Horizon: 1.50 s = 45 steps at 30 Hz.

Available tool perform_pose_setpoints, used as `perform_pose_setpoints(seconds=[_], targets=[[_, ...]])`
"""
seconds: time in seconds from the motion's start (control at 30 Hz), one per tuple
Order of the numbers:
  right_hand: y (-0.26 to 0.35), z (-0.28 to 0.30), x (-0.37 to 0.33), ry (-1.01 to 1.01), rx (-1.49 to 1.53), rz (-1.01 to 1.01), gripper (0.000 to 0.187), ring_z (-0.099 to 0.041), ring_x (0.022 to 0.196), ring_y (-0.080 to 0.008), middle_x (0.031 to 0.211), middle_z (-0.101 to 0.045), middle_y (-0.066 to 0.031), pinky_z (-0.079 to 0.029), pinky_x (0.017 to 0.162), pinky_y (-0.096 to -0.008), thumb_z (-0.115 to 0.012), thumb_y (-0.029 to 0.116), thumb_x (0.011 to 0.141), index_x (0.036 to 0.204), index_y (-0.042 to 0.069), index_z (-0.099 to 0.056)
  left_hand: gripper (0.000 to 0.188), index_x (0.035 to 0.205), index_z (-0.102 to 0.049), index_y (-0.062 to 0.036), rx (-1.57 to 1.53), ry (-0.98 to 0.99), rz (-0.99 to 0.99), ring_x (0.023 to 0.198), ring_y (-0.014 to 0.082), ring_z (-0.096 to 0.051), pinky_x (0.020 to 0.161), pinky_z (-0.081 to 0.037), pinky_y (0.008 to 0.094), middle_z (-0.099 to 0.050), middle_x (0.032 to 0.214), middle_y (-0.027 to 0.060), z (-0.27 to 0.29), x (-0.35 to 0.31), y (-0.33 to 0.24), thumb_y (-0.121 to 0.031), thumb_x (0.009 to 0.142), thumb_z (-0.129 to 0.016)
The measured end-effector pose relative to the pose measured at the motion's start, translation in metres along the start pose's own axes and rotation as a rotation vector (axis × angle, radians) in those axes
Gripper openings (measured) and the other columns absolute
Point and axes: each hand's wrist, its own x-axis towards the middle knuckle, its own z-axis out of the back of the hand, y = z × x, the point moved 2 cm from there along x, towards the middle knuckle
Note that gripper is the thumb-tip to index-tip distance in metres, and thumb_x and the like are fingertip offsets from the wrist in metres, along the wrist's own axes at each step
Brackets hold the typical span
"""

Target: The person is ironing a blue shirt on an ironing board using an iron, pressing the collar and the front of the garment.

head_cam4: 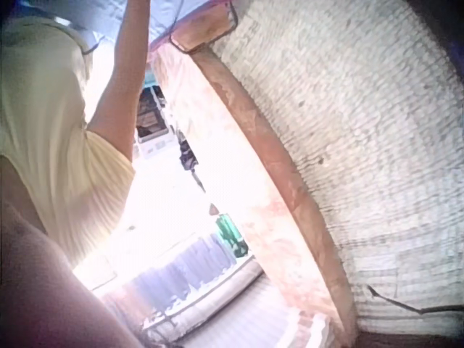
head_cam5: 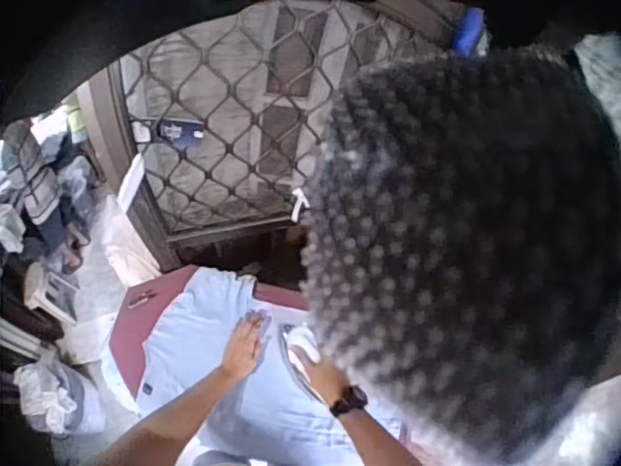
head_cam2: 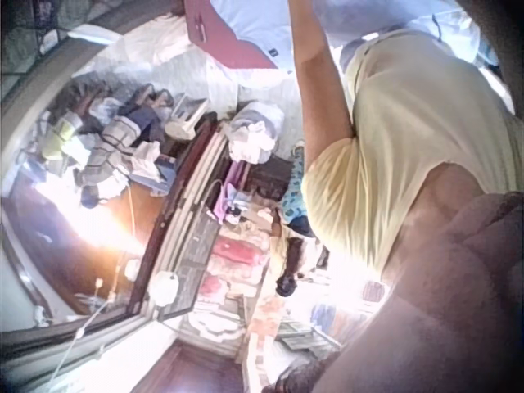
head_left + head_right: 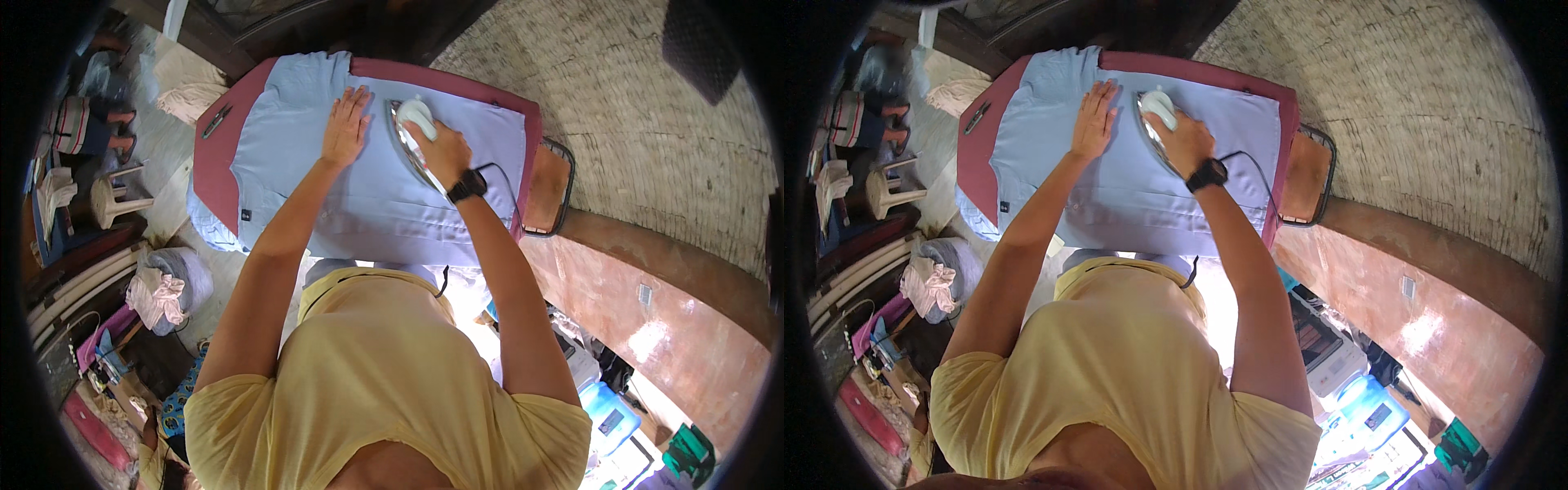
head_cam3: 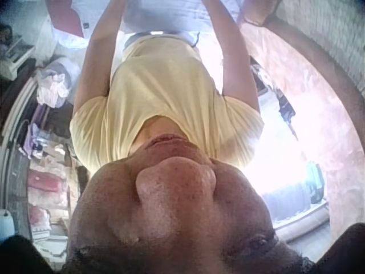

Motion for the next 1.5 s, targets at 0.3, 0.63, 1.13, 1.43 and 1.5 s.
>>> perform_pose_setpoints(seconds=[0.3, 0.63, 1.13, 1.43, 1.5], targets=[[-0.109, 0.047, 0.013, -0.286, -0.027, -0.204, 0.07, -0.069, 0.076, -0.0407, 0.074, -0.069, -0.0218, -0.054, 0.065, -0.05, -0.053, 0.074, 0.083, 0.084, 0.006, -0.068, 0.047, 0.143, -0.042, -0.0171, 0.164, 0.045, -0.011, 0.144, 0.0327, -0.027, 0.117, -0.021, 0.0529, -0.034, 0.154, 0.0047, -0.011, 0.0, -0.007, -0.038, 0.102, -0.042], [-0.141, 0.067, 0.008, -0.287, -0.143, -0.255, 0.072, -0.069, 0.079, -0.0394, 0.076, -0.07, -0.0187, -0.054, 0.07, -0.0478, -0.055, 0.074, 0.082, 0.093, 0.005, -0.072, 0.052, 0.144, -0.042, -0.0185, 0.228, 0.079, 0.014, 0.145, 0.0319, -0.024, 0.118, -0.019, 0.0513, -0.033, 0.155, 0.0037, -0.012, 0.001, -0.009, -0.048, 0.101, -0.038], [-0.157, 0.077, 0.037, -0.422, -0.064, -0.48, 0.079, -0.069, 0.092, -0.0394, 0.091, -0.071, -0.0223, -0.053, 0.077, -0.0489, -0.049, 0.078, 0.081, 0.121, 0.011, -0.065, 0.054, 0.146, -0.04, -0.0195, 0.289, 0.098, 0.0, 0.146, 0.031, -0.023, 0.119, -0.018, 0.0501, -0.032, 0.156, 0.0026, -0.015, 0.003, -0.011, -0.05, 0.101, -0.035], [-0.169, 0.084, 0.008, -0.39, -0.109, -0.494, 0.079, -0.068, 0.092, -0.0404, 0.094, -0.07, -0.0243, -0.053, 0.077, -0.0491, -0.048, 0.079, 0.081, 0.109, 0.009, -0.071, 0.054, 0.146, -0.04, -0.0192, 0.309, 0.104, 0.016, 0.145, 0.0313, -0.024, 0.119, -0.018, 0.0508, -0.032, 0.156, 0.0026, -0.01, 0.001, -0.013, -0.049, 0.101, -0.036], [-0.161, 0.094, 0.022, -0.41, -0.105, -0.453, 0.071, -0.07, 0.083, -0.0374, 0.087, -0.072, -0.0181, -0.055, 0.069, -0.0485, -0.051, 0.074, 0.083, 0.136, 0.027, -0.054, 0.054, 0.145, -0.04, -0.0192, 0.304, 0.099, 0.005, 0.145, 0.0313, -0.023, 0.119, -0.018, 0.0509, -0.032, 0.156, 0.0026, -0.013, 0.003, -0.014, -0.049, 0.101, -0.036]])
